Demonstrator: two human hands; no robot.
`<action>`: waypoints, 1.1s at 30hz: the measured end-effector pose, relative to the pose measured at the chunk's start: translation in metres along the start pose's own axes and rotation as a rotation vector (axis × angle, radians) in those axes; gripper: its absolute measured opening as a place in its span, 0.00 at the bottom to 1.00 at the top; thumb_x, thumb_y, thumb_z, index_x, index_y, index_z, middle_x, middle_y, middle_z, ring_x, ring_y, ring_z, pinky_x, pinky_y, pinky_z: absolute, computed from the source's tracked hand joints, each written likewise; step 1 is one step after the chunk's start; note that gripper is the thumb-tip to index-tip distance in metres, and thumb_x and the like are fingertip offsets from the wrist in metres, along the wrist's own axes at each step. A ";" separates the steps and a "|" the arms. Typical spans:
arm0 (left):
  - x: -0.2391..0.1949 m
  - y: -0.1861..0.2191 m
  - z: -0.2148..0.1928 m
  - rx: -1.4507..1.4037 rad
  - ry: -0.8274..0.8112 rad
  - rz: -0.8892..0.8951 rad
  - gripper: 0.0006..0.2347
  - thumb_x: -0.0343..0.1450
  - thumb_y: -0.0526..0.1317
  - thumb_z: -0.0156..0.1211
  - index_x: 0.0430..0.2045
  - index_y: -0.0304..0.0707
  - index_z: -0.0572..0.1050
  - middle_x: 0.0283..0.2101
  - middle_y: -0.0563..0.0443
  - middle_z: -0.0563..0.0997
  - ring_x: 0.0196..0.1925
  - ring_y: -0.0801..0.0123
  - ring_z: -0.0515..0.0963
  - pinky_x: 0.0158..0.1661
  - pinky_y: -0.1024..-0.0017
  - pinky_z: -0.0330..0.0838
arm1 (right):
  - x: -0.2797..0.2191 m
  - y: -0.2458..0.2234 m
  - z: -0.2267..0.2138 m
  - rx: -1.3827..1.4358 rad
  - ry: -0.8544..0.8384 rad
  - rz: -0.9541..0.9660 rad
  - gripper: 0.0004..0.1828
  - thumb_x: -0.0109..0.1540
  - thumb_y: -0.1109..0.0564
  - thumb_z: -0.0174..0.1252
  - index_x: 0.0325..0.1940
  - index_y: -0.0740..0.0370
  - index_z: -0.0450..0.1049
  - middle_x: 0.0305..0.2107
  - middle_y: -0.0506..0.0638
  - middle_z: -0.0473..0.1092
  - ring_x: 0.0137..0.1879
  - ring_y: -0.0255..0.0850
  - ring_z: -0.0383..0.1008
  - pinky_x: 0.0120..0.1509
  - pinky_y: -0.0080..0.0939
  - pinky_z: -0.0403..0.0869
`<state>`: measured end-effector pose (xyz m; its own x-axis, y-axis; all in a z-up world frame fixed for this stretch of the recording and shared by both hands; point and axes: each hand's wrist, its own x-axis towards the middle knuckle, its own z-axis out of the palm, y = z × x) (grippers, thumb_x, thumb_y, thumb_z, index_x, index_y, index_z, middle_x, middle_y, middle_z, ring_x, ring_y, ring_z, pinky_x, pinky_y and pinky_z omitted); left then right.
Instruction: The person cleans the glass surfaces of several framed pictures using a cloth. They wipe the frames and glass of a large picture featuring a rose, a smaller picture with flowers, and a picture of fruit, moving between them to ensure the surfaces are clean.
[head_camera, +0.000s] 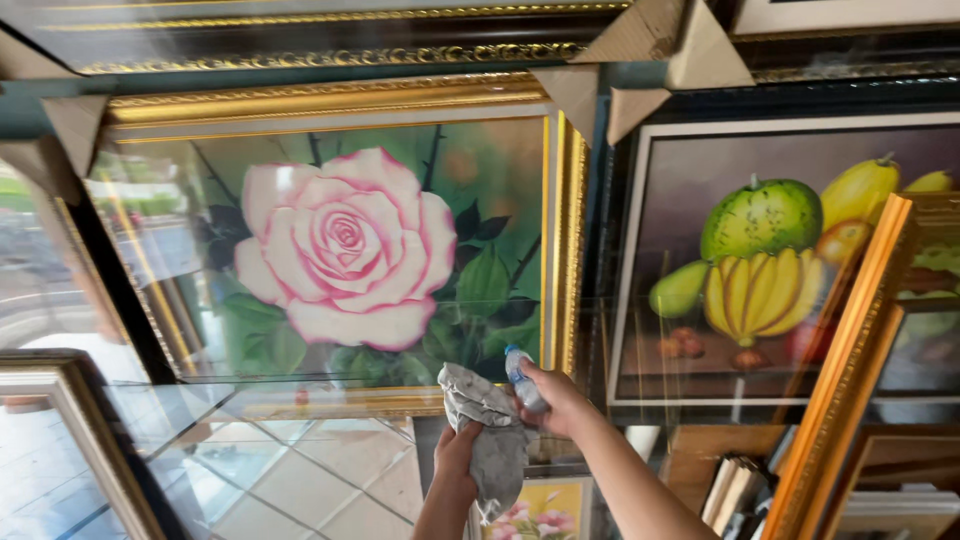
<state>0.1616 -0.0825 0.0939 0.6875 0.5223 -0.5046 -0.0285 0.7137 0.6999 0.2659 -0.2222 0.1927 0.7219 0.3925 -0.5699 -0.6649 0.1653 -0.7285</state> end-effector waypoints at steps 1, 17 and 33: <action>0.000 -0.001 0.009 0.007 -0.006 -0.009 0.12 0.67 0.30 0.75 0.42 0.32 0.81 0.35 0.32 0.86 0.33 0.49 0.84 0.36 0.50 0.82 | 0.001 -0.007 -0.013 0.007 0.011 -0.001 0.22 0.70 0.39 0.69 0.48 0.60 0.78 0.31 0.55 0.79 0.30 0.48 0.79 0.26 0.42 0.74; -0.031 -0.068 0.090 0.256 0.092 -0.096 0.14 0.65 0.35 0.79 0.44 0.40 0.86 0.36 0.41 0.85 0.36 0.52 0.82 0.39 0.50 0.80 | -0.062 -0.049 -0.166 -0.064 0.102 -0.139 0.24 0.74 0.41 0.62 0.60 0.64 0.76 0.39 0.55 0.79 0.34 0.44 0.79 0.30 0.39 0.78; -0.053 -0.121 0.018 0.406 0.460 -0.047 0.25 0.60 0.47 0.85 0.54 0.57 0.87 0.50 0.42 0.88 0.58 0.41 0.87 0.59 0.50 0.78 | -0.061 0.085 -0.217 -0.136 0.256 0.147 0.37 0.73 0.42 0.64 0.72 0.76 0.65 0.43 0.71 0.75 0.27 0.58 0.83 0.22 0.51 0.82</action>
<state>0.1419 -0.2055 0.0452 0.2953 0.7070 -0.6427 0.3352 0.5532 0.7626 0.2067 -0.4287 0.0829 0.6562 0.1596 -0.7375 -0.7465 -0.0054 -0.6653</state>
